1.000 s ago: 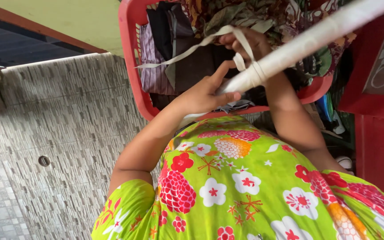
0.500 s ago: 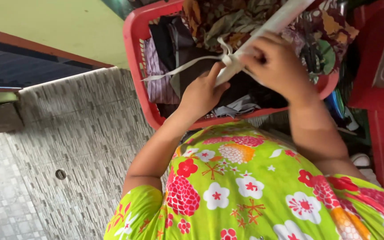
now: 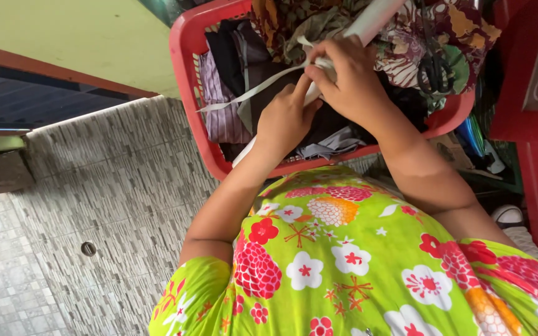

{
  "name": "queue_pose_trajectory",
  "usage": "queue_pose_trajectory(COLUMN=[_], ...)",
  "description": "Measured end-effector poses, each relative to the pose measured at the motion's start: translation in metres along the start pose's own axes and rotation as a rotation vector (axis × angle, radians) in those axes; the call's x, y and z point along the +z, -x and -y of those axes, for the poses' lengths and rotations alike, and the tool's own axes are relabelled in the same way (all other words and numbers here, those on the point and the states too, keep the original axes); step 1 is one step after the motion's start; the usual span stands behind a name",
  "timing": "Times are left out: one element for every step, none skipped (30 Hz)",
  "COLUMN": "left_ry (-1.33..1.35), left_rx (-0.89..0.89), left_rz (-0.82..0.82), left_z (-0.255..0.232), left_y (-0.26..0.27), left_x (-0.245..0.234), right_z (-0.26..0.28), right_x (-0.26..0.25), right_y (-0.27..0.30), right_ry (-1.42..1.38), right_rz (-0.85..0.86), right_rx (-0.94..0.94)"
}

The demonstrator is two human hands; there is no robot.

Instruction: Wrapping a white tube with a ribbon and organizing fabrics and a board in a storage area.

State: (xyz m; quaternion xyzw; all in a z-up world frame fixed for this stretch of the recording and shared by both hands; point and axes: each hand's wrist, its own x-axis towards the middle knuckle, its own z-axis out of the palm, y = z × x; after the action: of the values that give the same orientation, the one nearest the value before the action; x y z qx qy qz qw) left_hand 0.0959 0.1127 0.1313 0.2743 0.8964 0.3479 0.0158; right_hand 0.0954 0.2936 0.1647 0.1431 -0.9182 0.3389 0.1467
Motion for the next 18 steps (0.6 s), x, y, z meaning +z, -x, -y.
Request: queue_pose_trajectory(left_ry=[0.002,-0.006,-0.015,-0.015,-0.007,0.0,0.001,0.012,0.022,0.021,0.022,0.023,0.022,0.009,-0.004,-0.003,-0.03,-0.056], left_rx=[0.002,0.013,0.025,0.027,0.037,0.047,0.05,0.054,0.054,0.053,0.033,0.014,0.013,-0.005,-0.023,-0.022,-0.025,-0.028], left_rz=[0.003,-0.002,-0.009,-0.008,-0.01,-0.011,-0.012,-0.018,-0.024,-0.025,-0.024,-0.024,-0.026,-0.042,-0.054,-0.051,-0.063,-0.075], left_z=[-0.001,-0.001,-0.002,-0.003,-0.004,-0.006,-0.006,-0.006,-0.006,-0.006,-0.007,-0.008,-0.007,-0.006,-0.005,-0.004,-0.004,-0.004], left_y=[0.001,0.001,0.001,0.001,0.001,0.002,0.001,0.001,0.001,0.001,0.001,0.001,0.0,0.0,0.0,0.0,0.0,0.001], left_x=[0.002,0.003,0.005,0.005,0.005,0.005,0.006,0.007,0.008,0.007,0.006,0.005,0.006,0.007,0.008,0.007,0.007,0.007], right_z=[-0.001,-0.003,-0.004,-0.007,-0.009,-0.011,-0.012,-0.014,-0.015,-0.012,-0.009,-0.007,-0.004,-0.002,0.001,-0.002,-0.006,-0.01], right_x=[0.0,-0.001,-0.001,-0.003,-0.005,-0.007,-0.009,-0.012,-0.013,-0.015,-0.018,-0.021,-0.021,-0.021,-0.021,-0.019,-0.017,-0.015], right_y=[-0.003,-0.005,-0.01,-0.012,-0.013,-0.015,-0.015,-0.016,-0.016,-0.016,-0.016,-0.016,-0.016,-0.016,-0.015,-0.013,-0.012,-0.011], right_ry=[0.002,0.058,0.114,0.115,0.048,-0.019,-0.017,-0.151,-0.288,-0.289,-0.333,-0.377,-0.377,-0.357,-0.338,-0.339,-0.367,-0.395], right_rz=[-0.001,0.013,0.026,0.025,0.09,0.155,0.153,0.169,0.187,0.187,0.184,0.182,0.183,0.162,0.141,0.141,0.131,0.122], right_rx=[0.004,-0.002,-0.01,-0.009,0.011,0.03,0.03,0.072,0.112,0.111,0.146,0.181,0.178,0.137,0.1,0.103,0.049,-0.004])
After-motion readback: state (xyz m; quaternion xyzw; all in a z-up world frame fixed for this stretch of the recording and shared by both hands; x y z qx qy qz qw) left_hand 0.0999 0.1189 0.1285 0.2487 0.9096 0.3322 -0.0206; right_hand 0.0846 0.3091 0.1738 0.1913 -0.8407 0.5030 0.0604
